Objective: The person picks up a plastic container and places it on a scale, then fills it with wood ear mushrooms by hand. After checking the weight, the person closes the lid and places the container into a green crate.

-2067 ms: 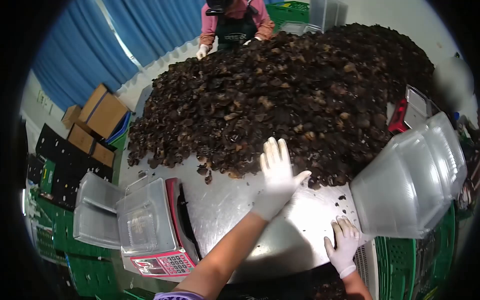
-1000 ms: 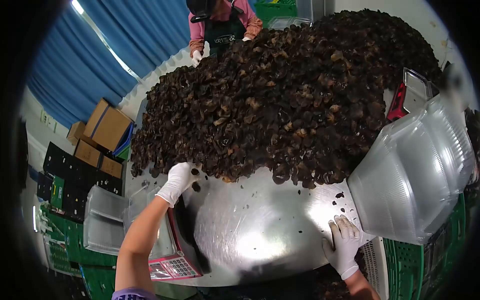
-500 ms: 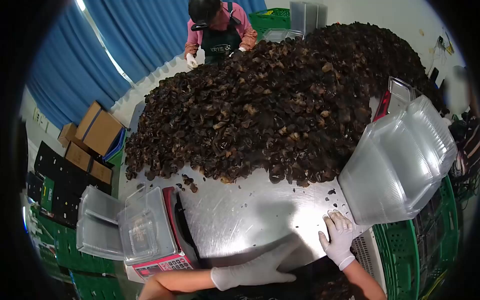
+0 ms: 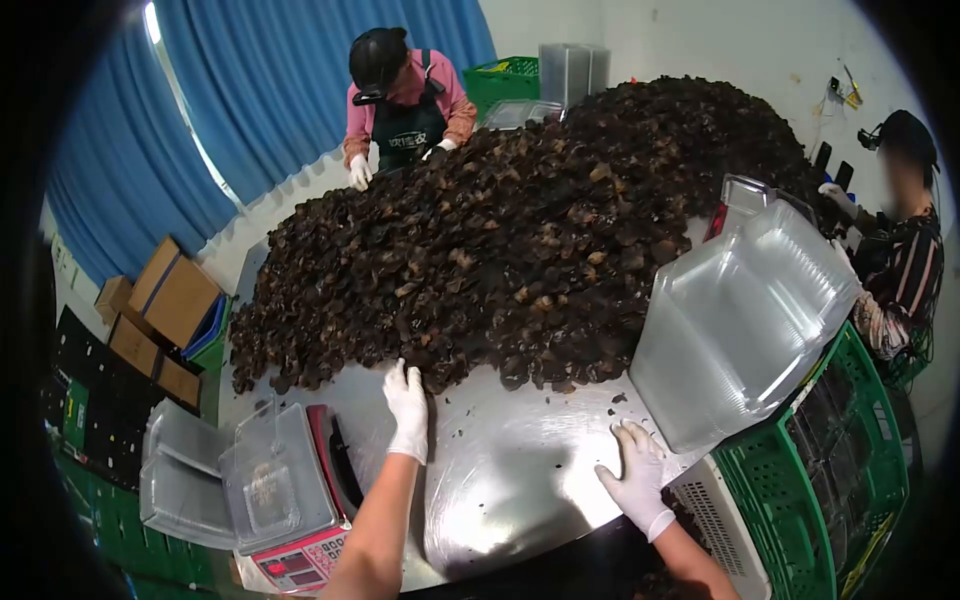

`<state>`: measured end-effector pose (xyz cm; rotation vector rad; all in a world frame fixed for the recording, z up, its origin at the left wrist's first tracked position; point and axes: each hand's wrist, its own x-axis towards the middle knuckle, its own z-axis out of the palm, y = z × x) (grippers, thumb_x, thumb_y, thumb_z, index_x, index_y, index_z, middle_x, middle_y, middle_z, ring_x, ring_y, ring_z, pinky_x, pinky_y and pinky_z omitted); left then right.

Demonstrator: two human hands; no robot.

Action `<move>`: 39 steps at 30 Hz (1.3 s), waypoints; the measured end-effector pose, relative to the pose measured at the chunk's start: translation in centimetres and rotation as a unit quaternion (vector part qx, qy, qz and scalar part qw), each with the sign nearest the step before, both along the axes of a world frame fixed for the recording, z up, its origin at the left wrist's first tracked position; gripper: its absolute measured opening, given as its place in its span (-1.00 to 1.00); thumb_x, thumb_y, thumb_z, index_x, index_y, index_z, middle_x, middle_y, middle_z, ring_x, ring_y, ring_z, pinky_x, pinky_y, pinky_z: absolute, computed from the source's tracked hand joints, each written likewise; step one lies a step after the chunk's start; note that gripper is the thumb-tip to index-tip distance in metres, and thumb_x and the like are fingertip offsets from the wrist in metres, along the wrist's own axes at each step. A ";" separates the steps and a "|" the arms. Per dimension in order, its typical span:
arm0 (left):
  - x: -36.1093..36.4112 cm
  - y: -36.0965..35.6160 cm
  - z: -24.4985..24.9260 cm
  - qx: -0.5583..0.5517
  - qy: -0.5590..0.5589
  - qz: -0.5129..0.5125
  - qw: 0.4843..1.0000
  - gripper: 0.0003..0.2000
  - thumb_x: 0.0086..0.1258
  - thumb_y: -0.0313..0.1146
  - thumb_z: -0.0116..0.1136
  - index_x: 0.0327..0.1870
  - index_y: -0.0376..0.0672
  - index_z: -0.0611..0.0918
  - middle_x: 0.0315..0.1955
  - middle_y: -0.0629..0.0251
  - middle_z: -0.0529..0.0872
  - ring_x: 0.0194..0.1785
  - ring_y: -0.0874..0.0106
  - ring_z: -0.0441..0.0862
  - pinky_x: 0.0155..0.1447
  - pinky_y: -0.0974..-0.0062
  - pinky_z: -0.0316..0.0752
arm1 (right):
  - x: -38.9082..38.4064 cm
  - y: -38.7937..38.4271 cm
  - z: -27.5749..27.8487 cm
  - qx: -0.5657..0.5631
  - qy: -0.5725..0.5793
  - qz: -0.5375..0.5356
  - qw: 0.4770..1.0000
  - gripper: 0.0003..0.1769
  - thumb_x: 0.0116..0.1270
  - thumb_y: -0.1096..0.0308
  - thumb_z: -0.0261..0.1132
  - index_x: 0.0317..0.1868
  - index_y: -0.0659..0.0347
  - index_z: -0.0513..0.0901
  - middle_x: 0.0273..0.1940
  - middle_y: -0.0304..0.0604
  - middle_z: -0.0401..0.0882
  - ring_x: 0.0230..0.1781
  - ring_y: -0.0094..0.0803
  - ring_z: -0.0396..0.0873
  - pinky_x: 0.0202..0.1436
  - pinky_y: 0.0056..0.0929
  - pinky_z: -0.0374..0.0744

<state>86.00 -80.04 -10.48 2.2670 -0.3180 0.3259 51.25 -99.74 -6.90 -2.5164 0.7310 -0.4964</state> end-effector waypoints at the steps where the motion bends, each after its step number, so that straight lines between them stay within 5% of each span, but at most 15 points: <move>1: -1.8 -0.6 0.7 -0.026 0.006 -0.003 1.000 -0.54 0.50 -0.15 0.07 0.30 -0.23 0.52 0.31 -0.07 0.43 0.40 -0.01 0.30 0.47 0.11 0.19 | 1.2 0.3 0.6 0.021 -0.026 -0.017 0.999 -0.14 0.08 0.16 0.46 0.38 0.24 0.36 0.39 0.14 0.28 0.43 0.06 0.23 0.47 -0.05 0.19; 3: -5.4 -0.2 2.9 -0.036 0.007 -0.015 0.999 -0.53 0.49 -0.20 0.09 0.35 -0.23 0.48 0.44 -0.14 0.26 0.50 -0.02 0.15 0.54 0.10 0.05 | 4.1 0.1 1.9 0.068 -0.079 -0.049 0.993 -0.04 0.16 0.20 0.44 0.49 0.33 0.18 0.47 0.28 0.12 0.51 0.17 0.10 0.56 -0.05 0.10; 7: -9.3 3.6 4.0 0.004 -0.024 0.006 1.000 -0.45 0.42 -0.30 0.14 0.42 -0.26 0.38 0.47 -0.23 0.16 0.53 -0.08 0.08 0.56 0.04 -0.03 | 10.9 -2.1 -1.3 0.070 -0.173 -0.112 0.976 -0.16 0.35 0.33 0.29 0.53 0.34 0.07 0.48 0.29 0.09 0.52 0.14 0.08 0.57 -0.09 0.08; 10: -9.3 5.5 1.0 0.023 0.015 0.092 0.995 -0.36 0.46 -0.20 0.10 0.43 -0.43 0.26 0.46 -0.23 0.16 0.53 -0.09 0.07 0.56 0.03 -0.04 | 17.3 -3.1 0.5 0.173 -0.244 -0.192 0.935 -0.27 0.40 0.25 0.27 0.51 0.20 0.22 0.46 0.19 0.20 0.51 0.06 0.13 0.55 -0.15 0.13; 13: -9.6 4.2 1.9 0.093 0.017 0.077 0.993 -0.32 0.53 -0.06 0.03 0.46 -0.41 0.21 0.48 -0.15 0.17 0.55 -0.02 0.06 0.57 0.08 -0.07 | 24.1 -4.1 0.6 0.140 -0.220 -0.196 0.945 -0.37 0.36 0.10 0.32 0.36 0.21 0.46 0.31 0.23 0.42 0.36 0.08 0.34 0.44 -0.17 0.29; 20: -9.7 3.8 2.3 0.117 0.024 0.074 0.990 -0.23 0.53 -0.04 0.01 0.51 -0.47 0.06 0.51 -0.21 0.09 0.57 -0.03 0.04 0.59 0.11 -0.08 | 33.6 2.8 -0.3 0.161 -0.157 -0.113 0.968 -0.25 0.18 -0.26 0.36 0.22 0.09 0.62 0.19 0.15 0.52 0.03 0.00 0.56 0.14 -0.15 0.51; 22: -9.6 3.8 2.7 0.122 0.047 0.071 0.989 -0.21 0.52 -0.03 0.01 0.51 -0.50 0.03 0.52 -0.22 0.07 0.57 -0.04 0.03 0.59 0.11 -0.08 | 32.8 4.2 0.1 0.101 -0.108 -0.048 0.988 -0.23 0.17 -0.21 0.38 0.33 -0.04 0.52 0.36 0.10 0.36 0.38 -0.02 0.28 0.35 -0.07 0.35; 25: -9.6 3.7 2.6 0.115 0.037 0.070 0.990 -0.20 0.52 -0.02 0.01 0.51 -0.48 0.03 0.52 -0.22 0.04 0.57 -0.05 0.02 0.59 0.10 -0.09 | 29.8 5.3 3.1 -0.005 -0.054 0.051 0.997 -0.07 0.14 -0.14 0.42 0.49 -0.15 0.27 0.48 0.09 0.15 0.49 -0.03 0.13 0.43 0.09 0.23; 28: -9.7 3.8 2.9 0.111 0.073 0.074 0.988 -0.19 0.50 0.00 0.03 0.52 -0.44 0.04 0.53 -0.19 0.02 0.58 -0.03 -0.01 0.59 0.08 -0.11 | 29.0 3.3 5.6 0.032 -0.149 0.137 0.979 -0.25 0.21 -0.04 0.40 0.40 -0.08 0.43 0.37 0.07 0.38 0.36 -0.05 0.36 0.40 -0.08 0.33; 31: -9.6 3.7 2.8 0.109 0.078 0.074 0.988 -0.18 0.46 0.01 0.09 0.52 -0.41 0.07 0.54 -0.17 0.01 0.58 -0.03 -0.02 0.59 0.06 -0.12 | 33.2 -0.5 6.4 0.019 -0.271 0.075 0.960 -0.73 0.19 0.28 0.38 -0.08 0.10 0.71 0.00 -0.14 0.62 0.09 -0.15 0.56 0.18 -0.23 0.49; 32: -9.6 3.7 2.9 0.115 0.079 0.070 0.988 -0.17 0.44 0.01 0.11 0.51 -0.41 0.09 0.54 -0.16 0.02 0.58 -0.03 -0.01 0.59 0.06 -0.12 | 34.9 -1.7 6.8 -0.007 -0.282 0.054 0.958 -0.68 0.18 0.29 0.38 -0.02 0.09 0.69 -0.06 -0.14 0.60 0.02 -0.13 0.55 0.09 -0.20 0.50; 36: -9.3 3.8 2.5 0.153 0.076 0.067 0.983 -0.15 0.39 0.02 0.16 0.50 -0.42 0.12 0.53 -0.15 0.04 0.57 -0.04 0.00 0.59 0.05 -0.11 | 41.6 -4.0 6.5 -0.158 -0.057 0.041 0.985 -0.54 0.13 0.25 0.38 0.10 0.03 0.63 -0.09 -0.10 0.58 -0.03 -0.12 0.56 -0.04 -0.12 0.54; 38: -9.3 3.9 2.6 0.160 0.059 0.064 0.983 -0.16 0.42 0.03 0.14 0.50 -0.42 0.13 0.53 -0.16 0.06 0.56 -0.04 0.02 0.58 0.05 -0.08 | 44.0 -4.8 4.6 -0.182 0.008 0.035 0.983 -0.58 0.10 0.27 0.37 0.03 0.04 0.65 -0.11 -0.07 0.58 -0.09 -0.08 0.59 -0.10 -0.09 0.58; 39: -9.3 3.8 2.5 0.161 0.061 0.067 0.983 -0.18 0.44 0.03 0.11 0.50 -0.42 0.13 0.52 -0.17 0.07 0.56 -0.04 0.03 0.58 0.07 -0.07 | 43.5 -4.8 4.8 -0.197 -0.011 0.045 0.979 -0.79 0.27 0.38 0.19 -0.11 0.11 0.65 -0.16 -0.03 0.59 -0.17 -0.11 0.65 -0.18 -0.17 0.64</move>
